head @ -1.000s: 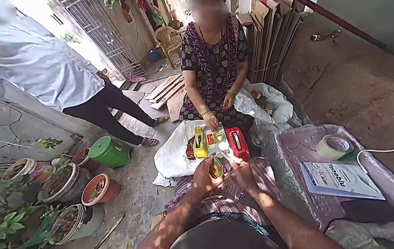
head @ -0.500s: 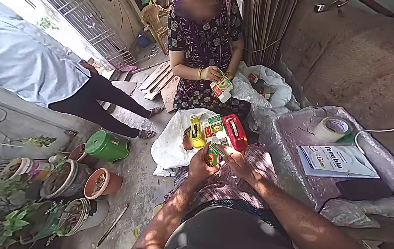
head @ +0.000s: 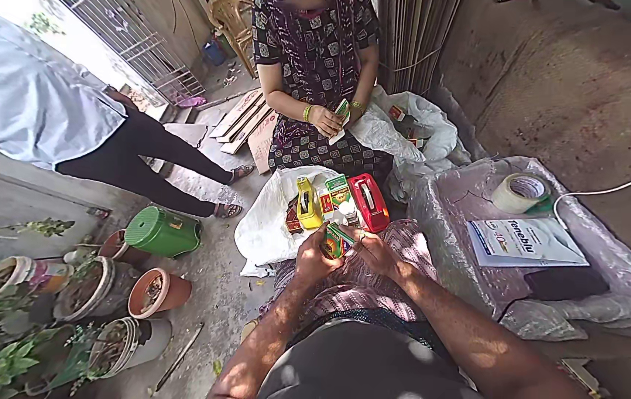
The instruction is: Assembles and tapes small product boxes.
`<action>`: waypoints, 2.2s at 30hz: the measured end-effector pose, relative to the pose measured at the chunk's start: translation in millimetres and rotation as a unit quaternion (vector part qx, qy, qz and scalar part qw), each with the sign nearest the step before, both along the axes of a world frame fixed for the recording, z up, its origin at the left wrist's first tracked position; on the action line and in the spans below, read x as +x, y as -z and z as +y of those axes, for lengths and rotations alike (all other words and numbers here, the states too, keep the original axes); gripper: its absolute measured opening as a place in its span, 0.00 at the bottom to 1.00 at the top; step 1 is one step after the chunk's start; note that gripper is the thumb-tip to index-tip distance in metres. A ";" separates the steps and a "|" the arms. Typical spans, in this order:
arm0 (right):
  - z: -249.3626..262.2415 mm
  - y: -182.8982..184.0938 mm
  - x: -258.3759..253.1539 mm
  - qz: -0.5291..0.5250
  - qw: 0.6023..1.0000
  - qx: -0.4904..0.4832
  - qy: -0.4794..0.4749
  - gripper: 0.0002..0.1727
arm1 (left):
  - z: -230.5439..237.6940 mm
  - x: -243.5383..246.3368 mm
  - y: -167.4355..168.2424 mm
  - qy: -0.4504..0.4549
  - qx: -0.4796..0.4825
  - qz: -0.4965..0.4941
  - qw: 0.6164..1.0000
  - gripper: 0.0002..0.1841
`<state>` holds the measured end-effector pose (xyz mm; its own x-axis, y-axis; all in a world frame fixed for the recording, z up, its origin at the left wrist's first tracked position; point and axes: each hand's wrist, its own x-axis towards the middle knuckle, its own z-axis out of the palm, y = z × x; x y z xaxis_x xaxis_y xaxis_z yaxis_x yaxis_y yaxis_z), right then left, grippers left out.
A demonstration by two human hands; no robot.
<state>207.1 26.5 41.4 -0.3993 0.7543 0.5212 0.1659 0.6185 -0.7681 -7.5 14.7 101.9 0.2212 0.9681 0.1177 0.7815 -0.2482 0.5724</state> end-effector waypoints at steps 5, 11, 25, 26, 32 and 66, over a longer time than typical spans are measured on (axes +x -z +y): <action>1.1 1.7 -1.0 0.018 1.000 0.009 0.014 0.34 | -5.3 2.0 6.1 0.010 0.043 -0.013 0.999 0.54; 0.3 1.6 -1.8 -0.002 1.000 0.005 0.011 0.31 | -3.8 0.3 1.4 0.016 0.006 -0.011 1.000 0.55; -10.2 2.6 -13.5 0.000 0.999 -0.031 0.033 0.37 | -9.2 11.6 -3.2 -0.040 0.003 0.015 0.999 0.56; -11.2 1.2 -15.4 0.012 0.998 -0.045 0.040 0.37 | -11.2 14.4 -4.0 -0.053 0.007 0.016 0.998 0.55; -7.6 -8.2 -15.5 0.089 0.985 -0.134 0.065 0.27 | -13.7 22.9 2.4 -0.058 0.020 -0.051 0.997 0.56; 82.8 20.9 44.2 0.287 0.813 -0.407 0.301 0.20 | -13.5 -35.4 27.5 0.050 -0.025 -0.472 0.880 0.14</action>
